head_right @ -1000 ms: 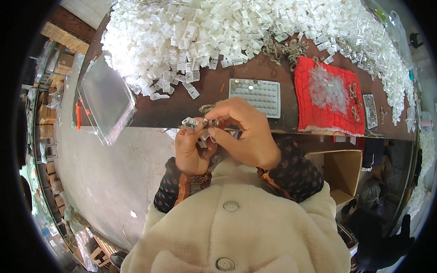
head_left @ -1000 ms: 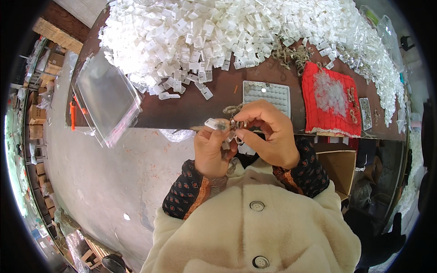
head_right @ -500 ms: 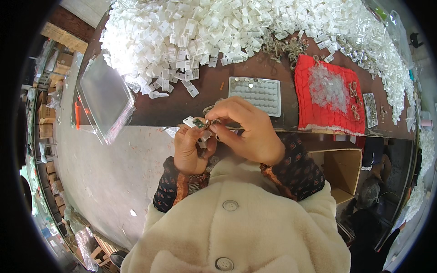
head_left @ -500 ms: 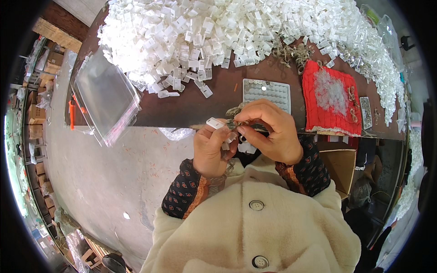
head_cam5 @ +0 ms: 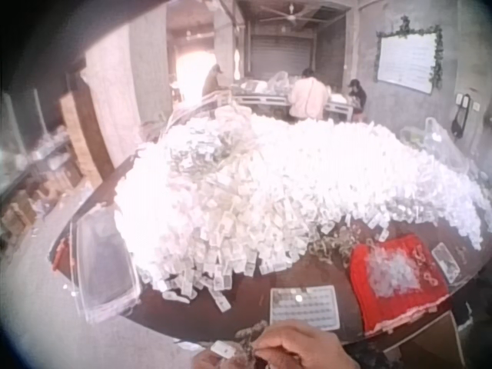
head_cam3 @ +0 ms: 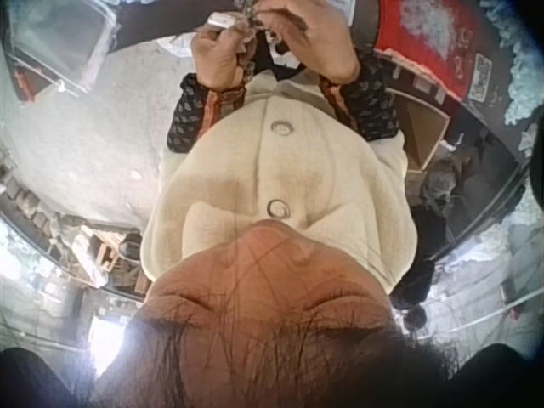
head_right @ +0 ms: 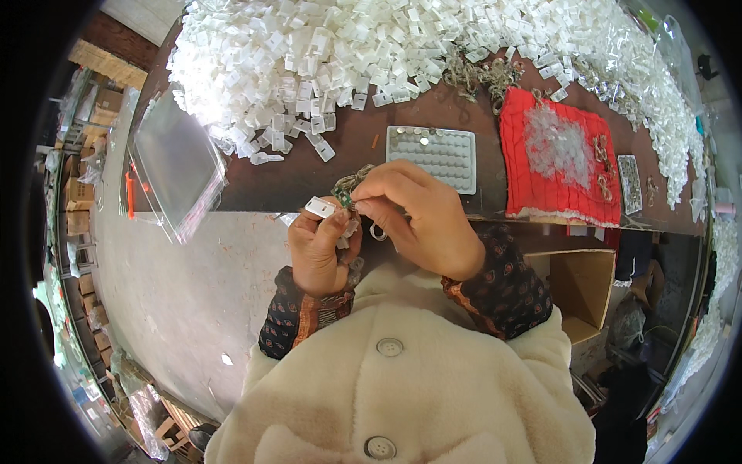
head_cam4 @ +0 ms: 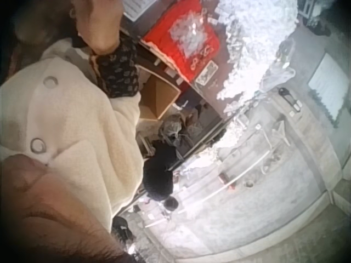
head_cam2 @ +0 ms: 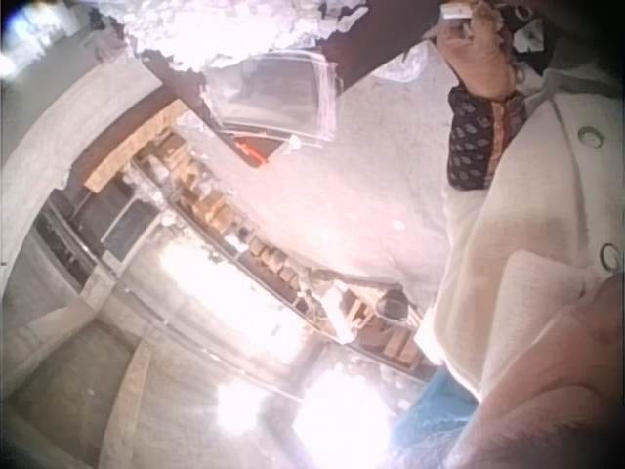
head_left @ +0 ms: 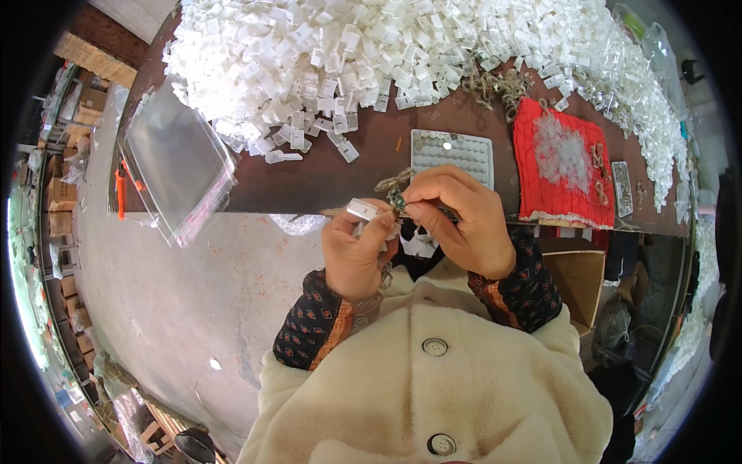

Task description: The person assembles small LED light units by inserting metal contacts into white plastic housings and testing each unit with a battery. Completed units are placed into a compartmentalized tray on the table.

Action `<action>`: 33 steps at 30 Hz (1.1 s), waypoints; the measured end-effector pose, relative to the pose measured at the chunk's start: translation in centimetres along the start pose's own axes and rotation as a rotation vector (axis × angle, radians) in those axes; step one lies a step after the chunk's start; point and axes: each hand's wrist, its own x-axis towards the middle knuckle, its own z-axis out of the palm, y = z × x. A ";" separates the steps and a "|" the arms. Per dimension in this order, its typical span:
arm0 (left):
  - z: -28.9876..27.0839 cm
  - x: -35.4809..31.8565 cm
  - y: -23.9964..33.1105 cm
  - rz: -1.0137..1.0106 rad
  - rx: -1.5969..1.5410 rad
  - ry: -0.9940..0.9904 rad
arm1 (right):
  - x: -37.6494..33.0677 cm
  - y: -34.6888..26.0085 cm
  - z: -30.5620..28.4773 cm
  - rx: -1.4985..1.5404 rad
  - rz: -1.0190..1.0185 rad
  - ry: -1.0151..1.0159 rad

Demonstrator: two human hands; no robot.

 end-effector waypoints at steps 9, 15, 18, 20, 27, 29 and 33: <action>-0.3 0.5 0.1 -0.119 -0.078 -0.023 | -0.4 0.4 0.3 0.311 0.261 -0.037; -0.9 0.8 -0.2 -0.146 -0.141 -0.057 | -0.3 0.3 0.5 0.448 0.231 0.010; -1.0 1.0 -0.3 -0.131 -0.128 -0.059 | -0.1 0.1 0.1 0.135 0.074 0.029; -1.0 1.0 -0.3 -0.124 -0.122 -0.064 | 0.0 -0.1 0.0 0.014 0.012 0.040; -0.7 0.7 -0.1 -0.167 -0.120 -0.021 | -0.1 -0.5 0.6 0.000 0.018 0.091; -0.4 0.6 0.0 -0.142 -0.089 0.013 | -0.2 -0.4 0.5 -0.011 -0.015 0.100; 0.2 0.6 -0.1 -0.084 -0.030 0.043 | -0.3 -0.4 0.1 -0.035 -0.036 0.106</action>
